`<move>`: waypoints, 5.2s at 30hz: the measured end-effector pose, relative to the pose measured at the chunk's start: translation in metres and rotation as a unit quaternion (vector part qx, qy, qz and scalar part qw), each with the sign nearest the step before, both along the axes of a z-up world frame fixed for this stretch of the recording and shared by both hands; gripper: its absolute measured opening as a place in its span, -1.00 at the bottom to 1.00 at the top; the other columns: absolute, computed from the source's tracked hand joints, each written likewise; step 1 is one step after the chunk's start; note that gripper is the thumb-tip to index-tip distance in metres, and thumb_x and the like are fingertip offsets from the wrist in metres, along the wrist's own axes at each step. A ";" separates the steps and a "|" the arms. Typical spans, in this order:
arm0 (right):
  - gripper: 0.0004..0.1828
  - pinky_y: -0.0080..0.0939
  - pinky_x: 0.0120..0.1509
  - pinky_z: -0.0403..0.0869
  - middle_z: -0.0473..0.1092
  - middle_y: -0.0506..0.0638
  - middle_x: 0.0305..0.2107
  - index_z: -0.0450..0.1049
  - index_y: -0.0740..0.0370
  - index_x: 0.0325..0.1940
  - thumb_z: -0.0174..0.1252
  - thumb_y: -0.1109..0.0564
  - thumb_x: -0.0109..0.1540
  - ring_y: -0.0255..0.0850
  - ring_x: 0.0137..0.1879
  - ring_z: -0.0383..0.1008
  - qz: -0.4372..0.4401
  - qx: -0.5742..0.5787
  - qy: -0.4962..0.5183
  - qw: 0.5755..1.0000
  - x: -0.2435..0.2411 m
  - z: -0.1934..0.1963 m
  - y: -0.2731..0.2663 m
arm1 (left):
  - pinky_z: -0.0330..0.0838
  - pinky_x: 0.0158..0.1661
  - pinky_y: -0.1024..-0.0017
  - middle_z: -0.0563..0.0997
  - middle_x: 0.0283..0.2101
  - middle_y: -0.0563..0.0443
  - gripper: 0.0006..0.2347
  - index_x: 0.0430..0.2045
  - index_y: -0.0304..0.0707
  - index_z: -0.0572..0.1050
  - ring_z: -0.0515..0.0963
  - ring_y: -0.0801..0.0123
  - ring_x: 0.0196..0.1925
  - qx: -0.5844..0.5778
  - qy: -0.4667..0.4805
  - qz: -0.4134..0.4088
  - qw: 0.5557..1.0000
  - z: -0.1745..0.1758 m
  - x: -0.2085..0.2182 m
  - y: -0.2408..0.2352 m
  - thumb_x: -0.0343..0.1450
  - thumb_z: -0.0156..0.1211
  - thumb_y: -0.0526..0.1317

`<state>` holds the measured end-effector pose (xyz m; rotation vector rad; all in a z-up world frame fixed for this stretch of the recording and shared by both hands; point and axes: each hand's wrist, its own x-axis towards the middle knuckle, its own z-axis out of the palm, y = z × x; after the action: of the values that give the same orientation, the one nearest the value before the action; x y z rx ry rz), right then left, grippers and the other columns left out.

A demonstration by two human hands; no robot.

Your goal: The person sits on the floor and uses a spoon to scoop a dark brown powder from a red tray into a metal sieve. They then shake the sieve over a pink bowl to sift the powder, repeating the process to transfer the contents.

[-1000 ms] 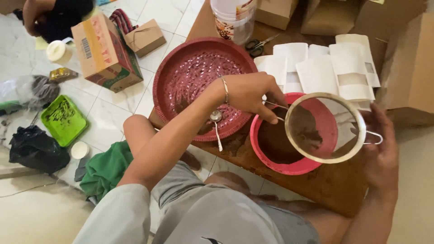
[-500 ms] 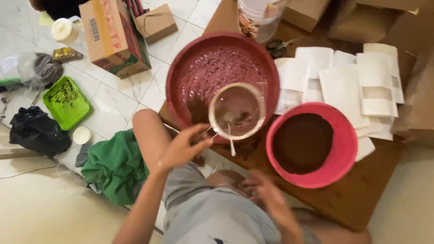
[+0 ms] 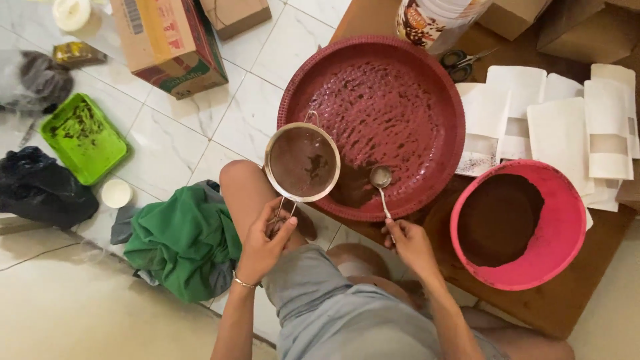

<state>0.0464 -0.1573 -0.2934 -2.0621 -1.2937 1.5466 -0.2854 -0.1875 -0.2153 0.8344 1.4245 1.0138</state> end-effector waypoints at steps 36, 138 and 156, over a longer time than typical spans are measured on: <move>-0.67 -0.37 -0.50 0.10 0.22 -0.09 -0.73 0.67 0.24 0.04 0.06 0.13 0.34 -0.35 -0.58 0.09 -0.129 0.111 0.007 0.985 -0.091 0.147 -0.002 | 0.39 -0.44 0.60 0.58 -0.26 0.03 -0.51 0.23 -0.41 0.29 0.47 0.53 -0.49 0.043 0.120 -0.076 0.989 -0.002 -0.014 0.019 0.39 0.21 -0.26; -0.63 0.00 0.10 0.48 0.59 0.21 -0.19 0.57 0.22 0.21 -0.03 0.24 0.39 -0.05 -0.06 0.56 -0.014 0.380 0.000 0.925 -0.062 0.161 0.036 | 0.39 -0.68 0.57 0.53 -0.21 -0.16 -0.55 0.27 -0.43 0.23 0.49 0.45 -0.56 0.013 -0.002 -0.063 0.998 0.011 -0.020 0.046 0.48 0.15 -0.27; -0.64 0.26 0.12 0.48 0.52 0.42 -0.16 0.53 0.34 0.20 -0.01 0.31 0.35 0.37 0.03 0.52 0.023 0.415 -0.063 0.908 -0.097 0.123 0.057 | 0.41 -0.66 0.56 0.57 -0.21 -0.15 -0.58 0.24 -0.42 0.27 0.52 0.44 -0.58 0.025 0.001 -0.083 0.996 0.009 -0.028 0.051 0.49 0.14 -0.28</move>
<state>-0.0507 -0.1008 -0.1702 -1.5732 -1.6643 0.6590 -0.3130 -0.1362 -0.2062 0.9747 1.3135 0.9259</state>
